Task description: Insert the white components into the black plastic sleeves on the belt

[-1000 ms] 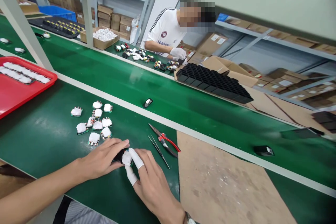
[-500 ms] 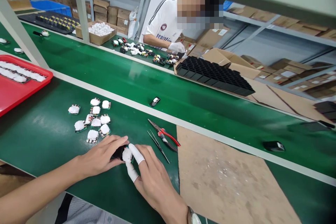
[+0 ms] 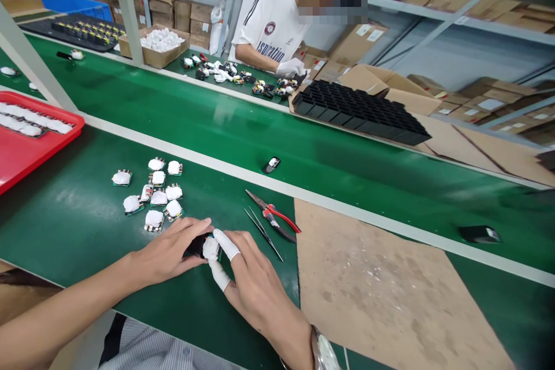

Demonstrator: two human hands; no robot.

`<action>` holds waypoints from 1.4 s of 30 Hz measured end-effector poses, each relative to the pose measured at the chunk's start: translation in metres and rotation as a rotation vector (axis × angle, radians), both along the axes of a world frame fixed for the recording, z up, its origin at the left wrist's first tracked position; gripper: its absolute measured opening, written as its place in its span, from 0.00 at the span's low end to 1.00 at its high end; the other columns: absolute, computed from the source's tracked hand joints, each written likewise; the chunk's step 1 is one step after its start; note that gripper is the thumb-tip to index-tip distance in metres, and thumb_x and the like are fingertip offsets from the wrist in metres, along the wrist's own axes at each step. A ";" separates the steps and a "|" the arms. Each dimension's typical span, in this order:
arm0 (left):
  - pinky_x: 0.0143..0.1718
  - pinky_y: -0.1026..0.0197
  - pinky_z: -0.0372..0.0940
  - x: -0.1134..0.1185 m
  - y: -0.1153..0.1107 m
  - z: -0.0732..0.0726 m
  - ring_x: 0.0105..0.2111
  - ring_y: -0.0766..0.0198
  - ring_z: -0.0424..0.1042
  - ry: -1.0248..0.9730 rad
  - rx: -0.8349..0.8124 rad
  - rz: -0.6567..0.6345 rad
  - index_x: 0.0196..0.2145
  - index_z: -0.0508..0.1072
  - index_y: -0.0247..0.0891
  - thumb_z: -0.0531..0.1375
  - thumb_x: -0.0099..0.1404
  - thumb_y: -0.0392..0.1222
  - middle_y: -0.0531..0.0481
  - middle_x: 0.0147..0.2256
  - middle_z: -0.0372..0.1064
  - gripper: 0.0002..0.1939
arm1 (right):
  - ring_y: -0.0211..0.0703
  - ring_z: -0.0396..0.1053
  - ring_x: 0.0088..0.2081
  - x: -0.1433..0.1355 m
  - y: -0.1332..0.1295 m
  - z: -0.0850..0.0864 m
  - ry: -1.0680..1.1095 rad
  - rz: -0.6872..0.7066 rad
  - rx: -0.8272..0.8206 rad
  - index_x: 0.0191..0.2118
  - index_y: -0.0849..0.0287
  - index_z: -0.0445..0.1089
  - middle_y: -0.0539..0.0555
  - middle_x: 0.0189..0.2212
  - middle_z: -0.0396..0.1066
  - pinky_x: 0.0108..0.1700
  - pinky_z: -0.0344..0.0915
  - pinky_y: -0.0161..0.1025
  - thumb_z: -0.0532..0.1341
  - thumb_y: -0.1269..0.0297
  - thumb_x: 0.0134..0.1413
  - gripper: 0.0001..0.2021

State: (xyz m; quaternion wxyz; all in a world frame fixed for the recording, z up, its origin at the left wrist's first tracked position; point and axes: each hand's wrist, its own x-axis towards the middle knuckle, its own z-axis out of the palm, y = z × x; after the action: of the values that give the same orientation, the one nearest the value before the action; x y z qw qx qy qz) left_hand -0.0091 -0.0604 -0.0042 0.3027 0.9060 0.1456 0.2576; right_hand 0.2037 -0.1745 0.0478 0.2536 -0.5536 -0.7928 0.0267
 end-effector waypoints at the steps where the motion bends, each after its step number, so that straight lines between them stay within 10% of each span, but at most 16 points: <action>1: 0.57 0.43 0.71 0.000 0.000 0.000 0.57 0.47 0.70 -0.001 0.000 -0.002 0.76 0.38 0.47 0.60 0.77 0.40 0.37 0.58 0.70 0.42 | 0.57 0.70 0.53 0.000 0.000 0.000 -0.003 0.002 -0.003 0.66 0.60 0.59 0.65 0.54 0.71 0.47 0.78 0.53 0.54 0.74 0.68 0.23; 21: 0.63 0.45 0.70 -0.003 -0.006 -0.001 0.63 0.52 0.71 0.148 -0.354 -0.002 0.74 0.44 0.49 0.62 0.73 0.37 0.42 0.64 0.69 0.42 | 0.58 0.69 0.60 0.006 0.001 -0.018 0.088 0.113 -0.059 0.57 0.57 0.68 0.65 0.59 0.68 0.56 0.76 0.59 0.60 0.70 0.69 0.13; 30: 0.48 0.56 0.76 -0.001 -0.001 -0.004 0.46 0.57 0.80 -0.086 0.086 -0.028 0.48 0.72 0.40 0.61 0.74 0.32 0.40 0.50 0.75 0.07 | 0.52 0.73 0.52 0.012 0.009 -0.028 0.169 0.114 -0.140 0.58 0.58 0.67 0.63 0.53 0.69 0.49 0.78 0.51 0.56 0.71 0.70 0.14; 38: 0.41 0.57 0.75 0.005 0.004 0.005 0.42 0.58 0.79 -0.181 0.020 -0.076 0.42 0.73 0.40 0.62 0.72 0.29 0.40 0.48 0.77 0.07 | 0.46 0.74 0.49 0.024 0.020 -0.022 0.317 0.222 -0.207 0.62 0.52 0.67 0.58 0.52 0.71 0.50 0.75 0.45 0.57 0.66 0.73 0.16; 42: 0.43 0.55 0.76 0.006 0.000 0.005 0.44 0.57 0.79 -0.164 0.012 -0.073 0.42 0.71 0.40 0.62 0.72 0.29 0.40 0.48 0.77 0.07 | 0.44 0.74 0.47 0.043 0.021 -0.022 0.329 -0.029 -0.105 0.61 0.55 0.66 0.58 0.50 0.72 0.50 0.75 0.43 0.55 0.67 0.74 0.15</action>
State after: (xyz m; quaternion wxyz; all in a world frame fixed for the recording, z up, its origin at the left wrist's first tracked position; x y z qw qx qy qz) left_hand -0.0036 -0.0605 0.0008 0.3173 0.8883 0.0857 0.3207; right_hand 0.2463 -0.1533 0.0263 0.3511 -0.5658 -0.7299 0.1546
